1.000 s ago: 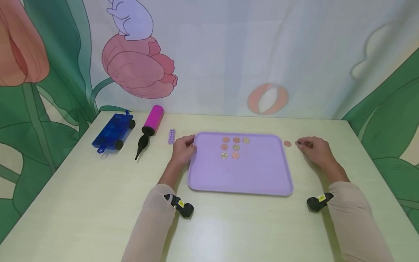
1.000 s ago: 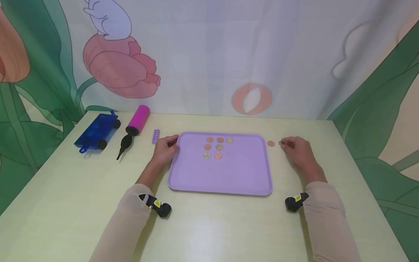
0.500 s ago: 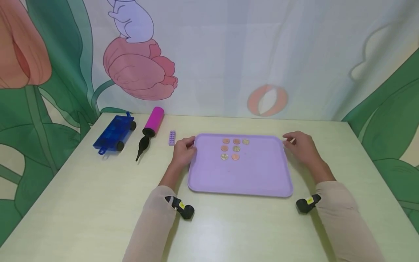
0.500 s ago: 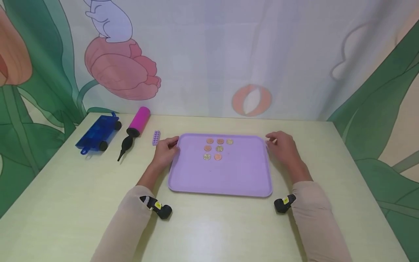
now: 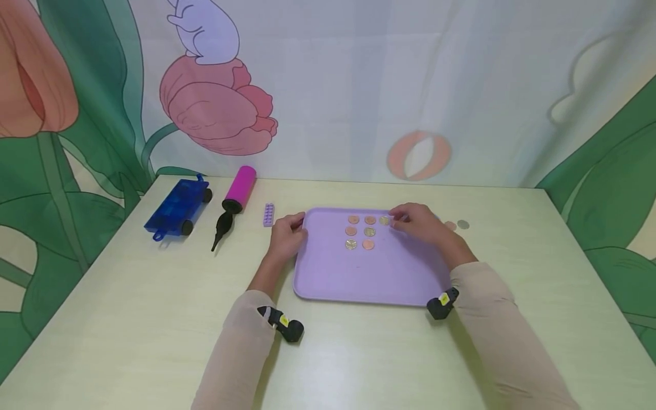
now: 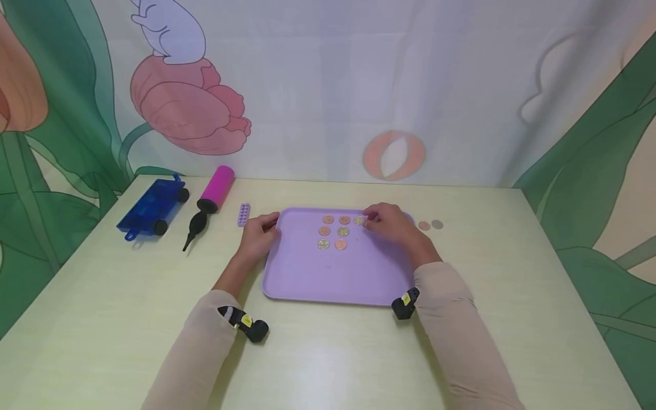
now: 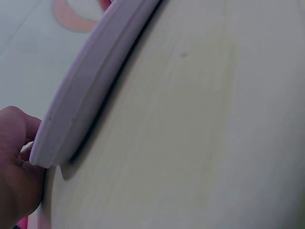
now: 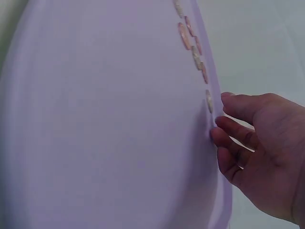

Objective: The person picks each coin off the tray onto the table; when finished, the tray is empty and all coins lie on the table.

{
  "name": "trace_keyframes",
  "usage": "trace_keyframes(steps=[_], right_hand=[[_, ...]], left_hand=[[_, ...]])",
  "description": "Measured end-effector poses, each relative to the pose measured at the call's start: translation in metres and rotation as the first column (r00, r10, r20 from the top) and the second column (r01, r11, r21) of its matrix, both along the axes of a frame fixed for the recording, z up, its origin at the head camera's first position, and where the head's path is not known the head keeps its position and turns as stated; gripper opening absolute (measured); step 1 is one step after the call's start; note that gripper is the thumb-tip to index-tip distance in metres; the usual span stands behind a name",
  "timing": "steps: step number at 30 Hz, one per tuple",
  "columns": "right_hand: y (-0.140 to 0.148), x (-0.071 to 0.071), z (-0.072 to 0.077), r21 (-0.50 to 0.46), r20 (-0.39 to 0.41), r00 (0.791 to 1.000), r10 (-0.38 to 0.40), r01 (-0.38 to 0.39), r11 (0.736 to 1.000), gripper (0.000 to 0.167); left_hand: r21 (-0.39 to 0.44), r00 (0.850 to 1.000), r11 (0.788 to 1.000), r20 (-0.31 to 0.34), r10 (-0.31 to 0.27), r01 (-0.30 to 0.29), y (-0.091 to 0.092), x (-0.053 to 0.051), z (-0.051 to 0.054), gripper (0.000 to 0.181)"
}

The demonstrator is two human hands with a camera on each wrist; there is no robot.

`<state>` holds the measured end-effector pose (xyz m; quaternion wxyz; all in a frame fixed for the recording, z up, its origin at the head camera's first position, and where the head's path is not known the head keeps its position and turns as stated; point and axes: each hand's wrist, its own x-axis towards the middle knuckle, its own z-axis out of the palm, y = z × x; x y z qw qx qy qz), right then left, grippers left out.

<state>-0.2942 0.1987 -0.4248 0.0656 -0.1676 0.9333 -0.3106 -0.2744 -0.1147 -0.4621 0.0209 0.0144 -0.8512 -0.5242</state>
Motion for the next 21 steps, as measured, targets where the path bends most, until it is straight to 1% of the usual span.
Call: trace_keyframes(steps=[4,10,13,17,21], right_hand=[[-0.007,-0.002,-0.006,-0.013,-0.01,1.0,-0.013,0.013,1.0,0.036],[-0.012,-0.006,-0.02,-0.021,-0.033,0.998,-0.058,0.057,0.998,0.037],[-0.013,-0.007,-0.024,-0.016,-0.045,0.995,-0.089,0.088,0.996,0.035],[-0.014,-0.006,-0.026,-0.022,-0.058,0.99,-0.127,0.126,0.992,0.03],[-0.014,-0.006,-0.026,-0.04,-0.072,0.988,-0.133,0.13,0.991,0.026]], left_hand=[[-0.001,1.0,1.0,-0.007,-0.001,0.001,0.0,-0.001,-0.001,0.051],[-0.007,1.0,1.0,-0.001,0.0,0.0,0.0,-0.001,-0.002,0.051],[-0.003,1.0,1.0,0.005,0.005,-0.005,0.0,-0.001,-0.002,0.051],[-0.003,1.0,1.0,0.0,0.004,-0.004,-0.001,-0.001,-0.002,0.05],[-0.013,1.0,1.0,-0.01,-0.002,0.002,-0.001,-0.003,0.0,0.051]])
